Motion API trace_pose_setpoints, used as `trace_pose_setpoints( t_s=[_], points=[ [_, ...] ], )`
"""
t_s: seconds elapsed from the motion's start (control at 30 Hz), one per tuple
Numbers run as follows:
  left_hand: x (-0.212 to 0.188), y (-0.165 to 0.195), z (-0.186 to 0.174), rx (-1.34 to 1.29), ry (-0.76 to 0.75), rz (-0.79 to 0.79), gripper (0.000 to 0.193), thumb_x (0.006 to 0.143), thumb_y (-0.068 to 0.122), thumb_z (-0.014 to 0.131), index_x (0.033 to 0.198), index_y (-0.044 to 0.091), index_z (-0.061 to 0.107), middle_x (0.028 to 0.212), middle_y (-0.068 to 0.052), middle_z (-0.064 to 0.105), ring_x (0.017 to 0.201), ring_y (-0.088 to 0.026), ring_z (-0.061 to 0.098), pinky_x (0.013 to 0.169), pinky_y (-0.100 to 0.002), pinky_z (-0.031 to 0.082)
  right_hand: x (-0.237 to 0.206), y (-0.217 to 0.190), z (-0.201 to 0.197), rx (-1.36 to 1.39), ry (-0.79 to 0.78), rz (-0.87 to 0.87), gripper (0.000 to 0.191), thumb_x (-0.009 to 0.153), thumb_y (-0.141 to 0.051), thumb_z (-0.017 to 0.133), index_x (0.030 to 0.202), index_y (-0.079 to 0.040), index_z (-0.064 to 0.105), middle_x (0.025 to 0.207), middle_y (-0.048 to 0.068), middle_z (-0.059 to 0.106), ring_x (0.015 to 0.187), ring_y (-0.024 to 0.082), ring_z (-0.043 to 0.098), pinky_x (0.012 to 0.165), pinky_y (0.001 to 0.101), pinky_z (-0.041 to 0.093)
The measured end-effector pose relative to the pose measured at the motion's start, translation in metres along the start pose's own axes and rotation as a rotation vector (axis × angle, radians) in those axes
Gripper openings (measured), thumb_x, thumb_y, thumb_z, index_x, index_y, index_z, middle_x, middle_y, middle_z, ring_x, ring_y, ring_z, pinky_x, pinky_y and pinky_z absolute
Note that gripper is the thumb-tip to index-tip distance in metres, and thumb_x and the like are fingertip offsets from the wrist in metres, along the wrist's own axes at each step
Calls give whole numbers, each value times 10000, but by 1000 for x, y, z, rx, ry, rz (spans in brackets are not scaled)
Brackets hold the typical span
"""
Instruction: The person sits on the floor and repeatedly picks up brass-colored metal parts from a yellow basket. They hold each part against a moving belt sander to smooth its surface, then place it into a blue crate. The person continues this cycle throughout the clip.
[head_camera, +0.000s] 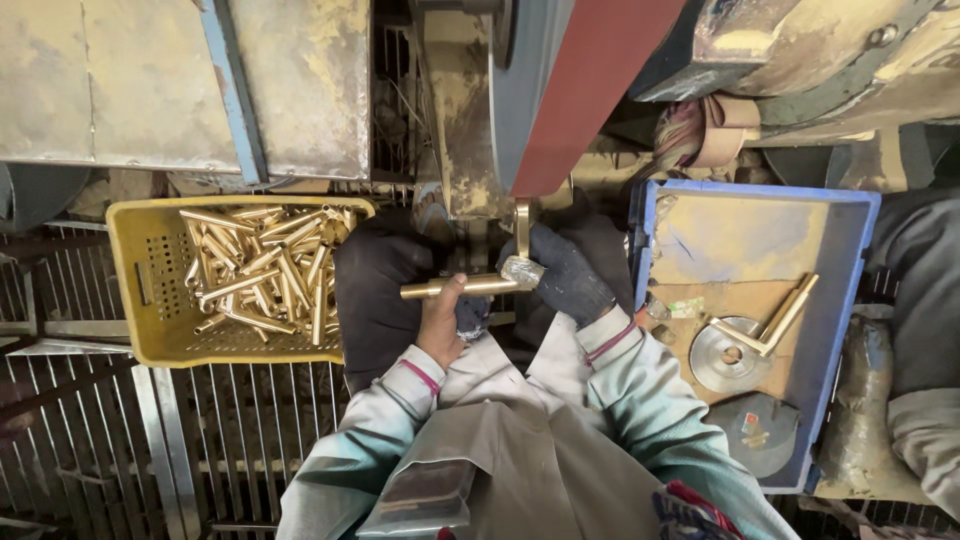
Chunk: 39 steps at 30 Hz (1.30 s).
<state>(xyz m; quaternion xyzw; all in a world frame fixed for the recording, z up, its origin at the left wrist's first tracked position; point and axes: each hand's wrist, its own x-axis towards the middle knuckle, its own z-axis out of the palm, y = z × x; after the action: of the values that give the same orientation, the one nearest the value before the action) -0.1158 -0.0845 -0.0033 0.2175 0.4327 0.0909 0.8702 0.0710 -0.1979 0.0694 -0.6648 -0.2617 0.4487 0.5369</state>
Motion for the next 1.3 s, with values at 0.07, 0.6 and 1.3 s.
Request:
trace_pose_setpoints(
  t_s=[0.07,0.6,1.3],
  points=[
    [-2,-4,-2,-2,32,-11,271,935,241,688,1024,-13,661,887,-135,726,739,-227,721,652,-371,594,1,6,-1,153,-7,105,177,1039,-219,642,1095,-54,672,984,27,715,935,112,661,848,304,551],
    [22,29,34,21,62,99,273,959,262,684,974,-6,641,817,-149,720,648,-230,706,576,-364,574,37,-14,-8,156,158,365,383,965,-263,677,1063,103,733,812,108,702,712,182,657,630,311,528],
    [8,28,31,-27,14,38,262,943,251,705,1016,4,662,870,-96,707,715,-216,706,645,-367,591,-8,-16,7,-102,112,-150,189,1016,-173,674,1152,-49,634,1031,52,681,964,146,638,882,332,541]
  ],
)
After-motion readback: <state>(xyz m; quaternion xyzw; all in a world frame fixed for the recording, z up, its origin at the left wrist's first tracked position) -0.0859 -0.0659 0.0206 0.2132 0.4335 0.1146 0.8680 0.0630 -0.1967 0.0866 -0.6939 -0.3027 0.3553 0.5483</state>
